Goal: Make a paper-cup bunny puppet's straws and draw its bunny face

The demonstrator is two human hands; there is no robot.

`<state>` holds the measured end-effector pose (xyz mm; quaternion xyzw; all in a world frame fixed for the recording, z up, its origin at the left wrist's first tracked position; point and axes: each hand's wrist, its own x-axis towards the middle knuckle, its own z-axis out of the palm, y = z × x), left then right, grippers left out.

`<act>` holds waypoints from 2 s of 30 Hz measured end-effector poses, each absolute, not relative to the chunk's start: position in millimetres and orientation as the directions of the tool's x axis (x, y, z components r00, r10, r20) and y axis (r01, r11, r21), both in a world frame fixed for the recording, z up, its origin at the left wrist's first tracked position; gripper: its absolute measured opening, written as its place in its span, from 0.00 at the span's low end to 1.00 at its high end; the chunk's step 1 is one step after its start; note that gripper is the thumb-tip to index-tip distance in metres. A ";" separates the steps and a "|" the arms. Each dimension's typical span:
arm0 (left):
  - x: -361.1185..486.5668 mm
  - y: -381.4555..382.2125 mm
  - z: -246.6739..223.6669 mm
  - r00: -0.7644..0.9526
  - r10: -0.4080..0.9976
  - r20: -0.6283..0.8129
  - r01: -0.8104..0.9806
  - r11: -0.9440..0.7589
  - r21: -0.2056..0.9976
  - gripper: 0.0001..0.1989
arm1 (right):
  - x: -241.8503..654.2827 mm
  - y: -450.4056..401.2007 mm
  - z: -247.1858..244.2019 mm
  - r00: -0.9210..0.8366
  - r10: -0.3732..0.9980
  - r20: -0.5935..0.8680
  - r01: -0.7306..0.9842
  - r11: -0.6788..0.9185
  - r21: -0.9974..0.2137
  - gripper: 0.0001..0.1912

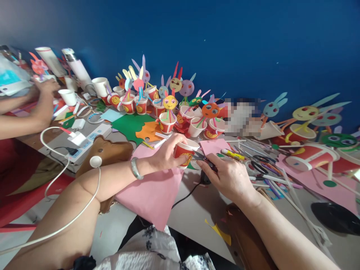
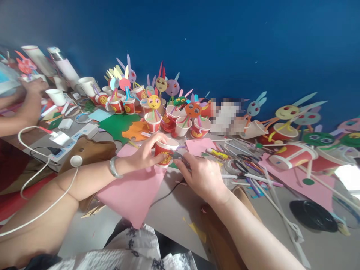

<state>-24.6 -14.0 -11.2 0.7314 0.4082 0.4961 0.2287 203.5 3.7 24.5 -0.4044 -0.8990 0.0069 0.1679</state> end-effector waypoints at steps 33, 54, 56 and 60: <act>-30.5 -7.6 -11.0 0.294 0.807 0.512 0.338 -0.589 0.734 0.22 | 206.5 1.6 31.6 -0.636 0.764 0.110 0.738 0.643 -0.202 0.26; -32.1 -10.7 -5.7 0.344 0.793 0.503 0.161 -0.578 0.800 0.20 | 207.6 0.4 38.5 -0.662 0.746 0.075 0.626 0.605 -0.492 0.24; -31.9 -11.4 -5.9 0.333 0.793 0.510 0.152 -0.579 0.801 0.19 | 207.3 0.1 40.1 -0.665 0.742 0.087 0.611 0.607 -0.509 0.24; -31.5 -13.5 -4.9 0.316 0.824 0.471 0.149 -0.533 0.833 0.17 | 206.3 -1.0 42.8 -0.657 0.745 0.115 0.610 0.615 -0.500 0.24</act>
